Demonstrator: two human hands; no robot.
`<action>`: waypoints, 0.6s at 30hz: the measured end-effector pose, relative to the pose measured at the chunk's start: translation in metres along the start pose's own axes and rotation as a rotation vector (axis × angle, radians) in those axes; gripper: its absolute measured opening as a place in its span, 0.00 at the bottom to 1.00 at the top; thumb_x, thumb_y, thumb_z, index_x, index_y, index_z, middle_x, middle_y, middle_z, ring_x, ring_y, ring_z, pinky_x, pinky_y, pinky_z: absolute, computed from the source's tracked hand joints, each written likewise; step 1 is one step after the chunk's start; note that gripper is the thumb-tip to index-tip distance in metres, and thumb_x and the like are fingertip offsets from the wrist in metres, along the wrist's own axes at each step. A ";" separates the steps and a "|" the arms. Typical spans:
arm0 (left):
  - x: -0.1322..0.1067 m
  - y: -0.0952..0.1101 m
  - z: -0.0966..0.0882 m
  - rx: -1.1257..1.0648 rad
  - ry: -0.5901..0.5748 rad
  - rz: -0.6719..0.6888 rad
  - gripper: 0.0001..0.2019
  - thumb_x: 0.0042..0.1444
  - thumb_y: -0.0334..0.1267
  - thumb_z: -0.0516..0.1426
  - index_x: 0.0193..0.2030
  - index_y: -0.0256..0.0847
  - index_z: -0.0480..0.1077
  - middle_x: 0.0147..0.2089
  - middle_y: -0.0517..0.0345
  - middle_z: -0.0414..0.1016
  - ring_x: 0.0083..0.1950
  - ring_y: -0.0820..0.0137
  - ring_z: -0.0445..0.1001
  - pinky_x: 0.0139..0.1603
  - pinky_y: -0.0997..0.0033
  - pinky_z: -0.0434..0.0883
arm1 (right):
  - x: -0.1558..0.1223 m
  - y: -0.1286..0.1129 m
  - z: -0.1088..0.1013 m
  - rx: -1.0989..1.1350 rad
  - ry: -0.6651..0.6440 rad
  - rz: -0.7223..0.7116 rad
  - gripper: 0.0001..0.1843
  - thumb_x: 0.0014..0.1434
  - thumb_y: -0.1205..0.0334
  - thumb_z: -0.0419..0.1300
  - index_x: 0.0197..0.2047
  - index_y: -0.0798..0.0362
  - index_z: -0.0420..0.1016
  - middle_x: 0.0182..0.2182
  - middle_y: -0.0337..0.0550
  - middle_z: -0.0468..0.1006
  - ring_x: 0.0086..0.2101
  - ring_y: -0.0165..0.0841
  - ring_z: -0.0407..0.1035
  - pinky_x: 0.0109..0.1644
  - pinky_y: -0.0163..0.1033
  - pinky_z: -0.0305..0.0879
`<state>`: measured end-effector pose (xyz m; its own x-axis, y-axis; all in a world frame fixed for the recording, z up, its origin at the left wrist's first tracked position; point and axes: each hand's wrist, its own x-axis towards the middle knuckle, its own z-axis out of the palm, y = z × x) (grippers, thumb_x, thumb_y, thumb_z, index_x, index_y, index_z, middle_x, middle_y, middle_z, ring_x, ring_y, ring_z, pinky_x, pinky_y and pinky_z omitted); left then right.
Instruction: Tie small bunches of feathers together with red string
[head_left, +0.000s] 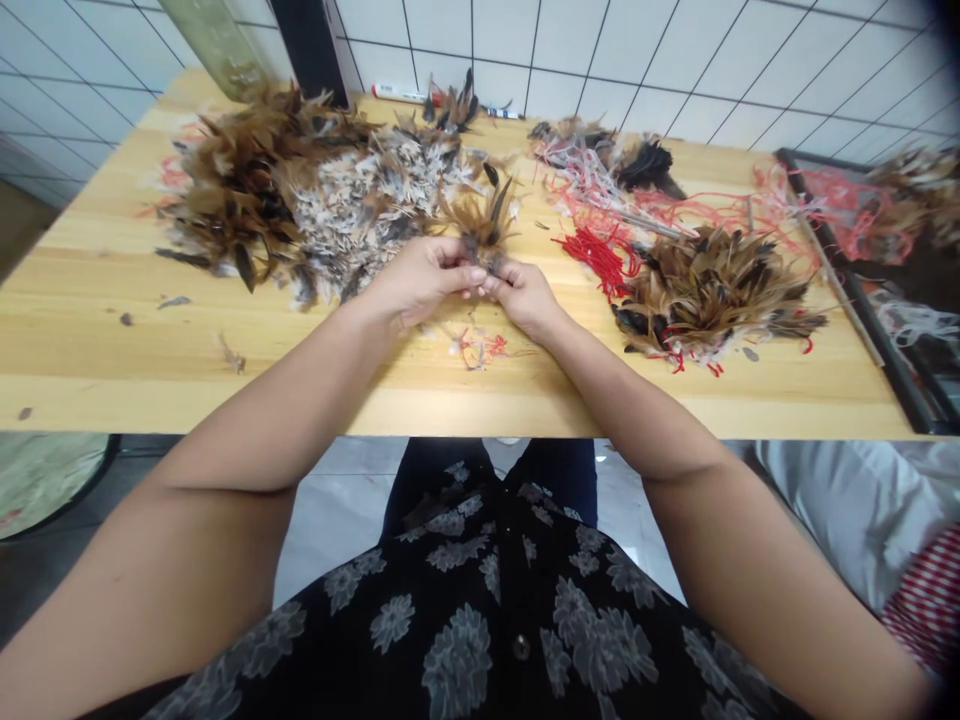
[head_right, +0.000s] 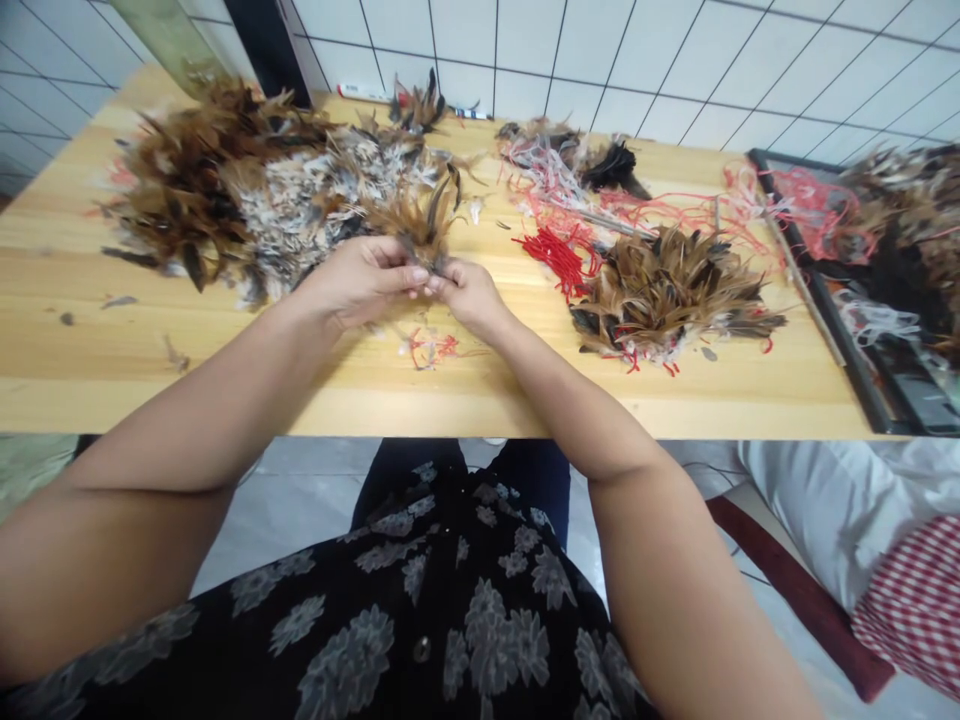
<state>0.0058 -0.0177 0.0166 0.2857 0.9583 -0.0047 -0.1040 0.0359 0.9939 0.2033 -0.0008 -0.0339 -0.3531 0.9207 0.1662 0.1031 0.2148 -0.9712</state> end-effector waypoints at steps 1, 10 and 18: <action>0.000 0.000 0.000 -0.027 -0.008 -0.016 0.25 0.62 0.31 0.90 0.30 0.40 0.78 0.33 0.58 0.82 0.35 0.68 0.82 0.41 0.72 0.78 | -0.001 -0.002 0.001 0.018 -0.015 0.012 0.40 0.62 0.20 0.84 0.33 0.46 0.75 0.35 0.42 0.85 0.41 0.38 0.75 0.53 0.44 0.76; 0.005 -0.009 -0.012 -0.016 -0.071 -0.041 0.28 0.57 0.39 0.94 0.28 0.40 0.79 0.30 0.58 0.82 0.32 0.69 0.80 0.39 0.71 0.77 | -0.005 -0.002 -0.001 -0.201 -0.077 -0.051 0.14 0.76 0.54 0.71 0.37 0.49 0.84 0.42 0.46 0.88 0.46 0.42 0.81 0.64 0.47 0.78; 0.003 -0.006 -0.015 -0.075 -0.072 -0.052 0.23 0.55 0.44 0.92 0.31 0.43 0.84 0.31 0.56 0.83 0.33 0.68 0.75 0.37 0.67 0.76 | -0.010 -0.010 0.006 -0.165 0.005 -0.068 0.16 0.79 0.53 0.73 0.37 0.49 0.85 0.45 0.48 0.92 0.51 0.45 0.84 0.70 0.50 0.80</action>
<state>-0.0070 -0.0110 0.0095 0.3603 0.9317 -0.0454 -0.1576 0.1088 0.9815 0.2003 -0.0144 -0.0266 -0.3599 0.9037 0.2319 0.2308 0.3270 -0.9164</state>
